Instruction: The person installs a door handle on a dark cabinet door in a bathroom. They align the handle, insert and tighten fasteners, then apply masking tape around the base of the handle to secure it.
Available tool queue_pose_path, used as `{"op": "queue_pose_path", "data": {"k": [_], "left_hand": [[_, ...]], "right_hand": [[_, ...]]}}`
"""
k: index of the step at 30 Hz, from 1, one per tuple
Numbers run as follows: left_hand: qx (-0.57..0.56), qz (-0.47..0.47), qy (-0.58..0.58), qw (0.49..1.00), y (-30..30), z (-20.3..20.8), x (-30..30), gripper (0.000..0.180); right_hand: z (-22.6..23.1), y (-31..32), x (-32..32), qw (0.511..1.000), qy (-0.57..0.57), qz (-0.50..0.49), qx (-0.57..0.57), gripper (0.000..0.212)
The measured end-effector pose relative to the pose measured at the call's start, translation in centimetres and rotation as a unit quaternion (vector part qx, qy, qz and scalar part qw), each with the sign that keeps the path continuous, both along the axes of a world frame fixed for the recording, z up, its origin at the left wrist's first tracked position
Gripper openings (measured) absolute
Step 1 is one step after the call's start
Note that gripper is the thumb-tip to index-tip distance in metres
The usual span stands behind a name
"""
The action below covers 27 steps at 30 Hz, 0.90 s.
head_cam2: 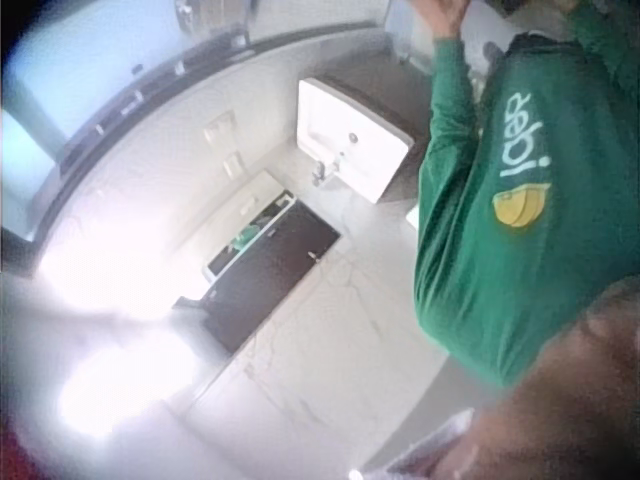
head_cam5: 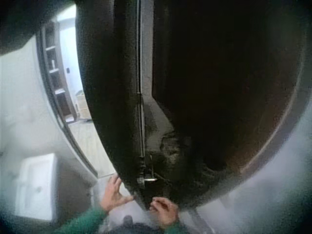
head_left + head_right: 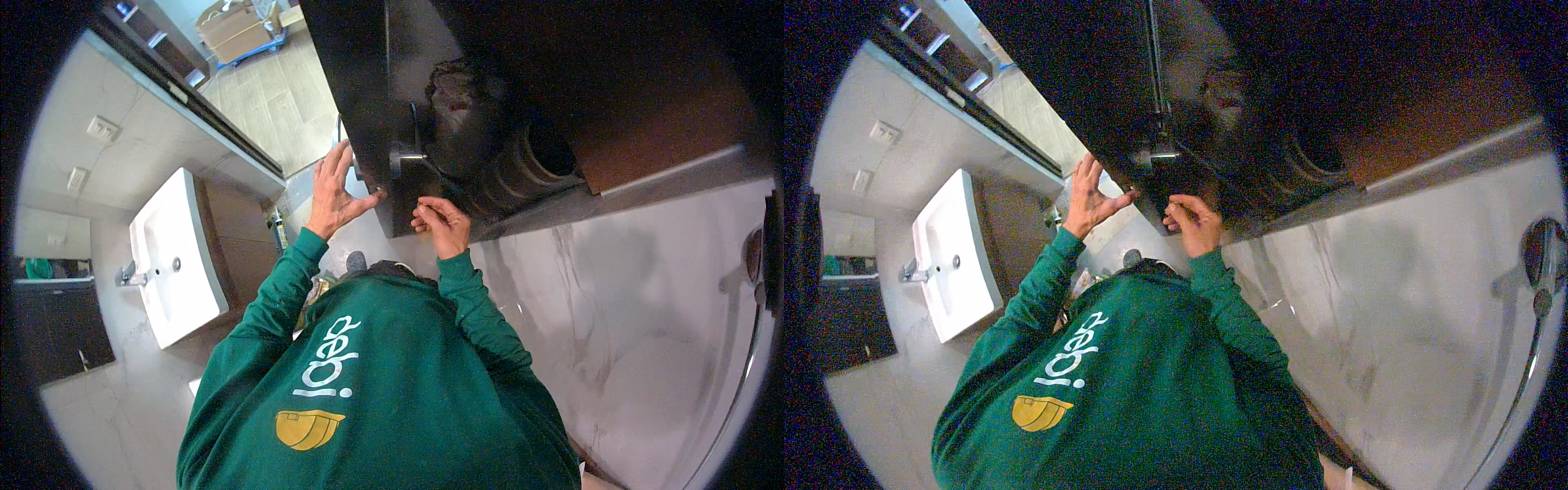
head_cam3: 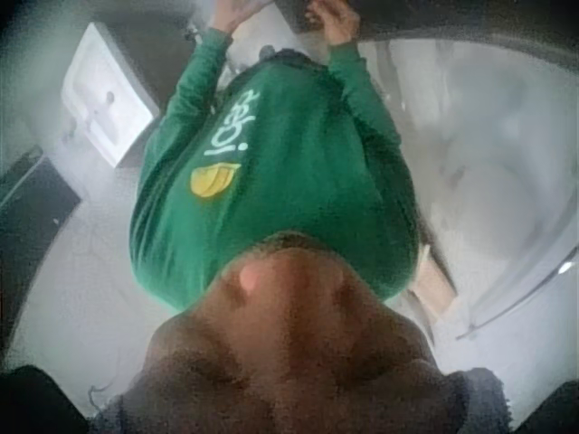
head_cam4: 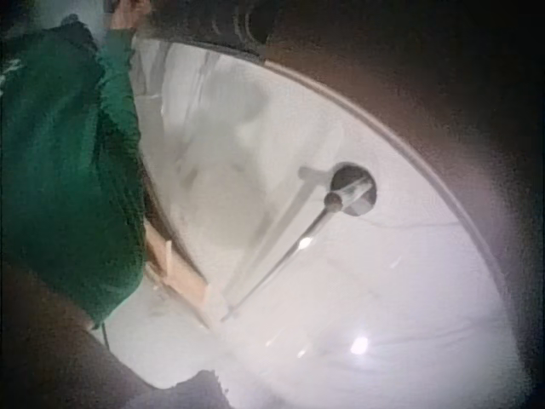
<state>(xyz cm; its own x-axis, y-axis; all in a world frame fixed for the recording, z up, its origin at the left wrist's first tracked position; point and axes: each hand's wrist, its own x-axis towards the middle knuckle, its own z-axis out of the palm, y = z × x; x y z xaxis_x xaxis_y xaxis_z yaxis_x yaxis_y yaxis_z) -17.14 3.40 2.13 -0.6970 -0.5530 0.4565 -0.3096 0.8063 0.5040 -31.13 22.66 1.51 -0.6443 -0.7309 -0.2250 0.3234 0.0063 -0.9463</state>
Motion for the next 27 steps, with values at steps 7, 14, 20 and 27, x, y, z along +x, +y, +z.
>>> {"op": "queue_pose_path", "data": {"k": [7, 14, 20, 27], "left_hand": [[-0.055, 0.001, -0.017, 0.998, -3.2, 0.8, 4.1, 0.09], [-0.02, -0.007, -0.062, 0.998, -4.6, 1.5, 6.2, 0.072], [0.005, -0.01, -0.05, 0.999, -5.0, 0.0, 7.0, 0.092], [0.023, 0.004, -0.079, 0.997, -5.3, -0.2, 8.1, 0.092]], "right_hand": [[-1.9, -5.7, -2.1, 0.996, 0.084, 0.002, 0.03, 0.022], [-9.8, -20.6, -11.8, 0.848, 0.507, -0.014, 0.156, 0.038], [-11.8, -21.6, -11.8, 0.896, 0.414, 0.101, 0.128, 0.036], [-12.8, -19.6, -8.5, 0.908, 0.339, 0.211, 0.128, 0.034]]}}
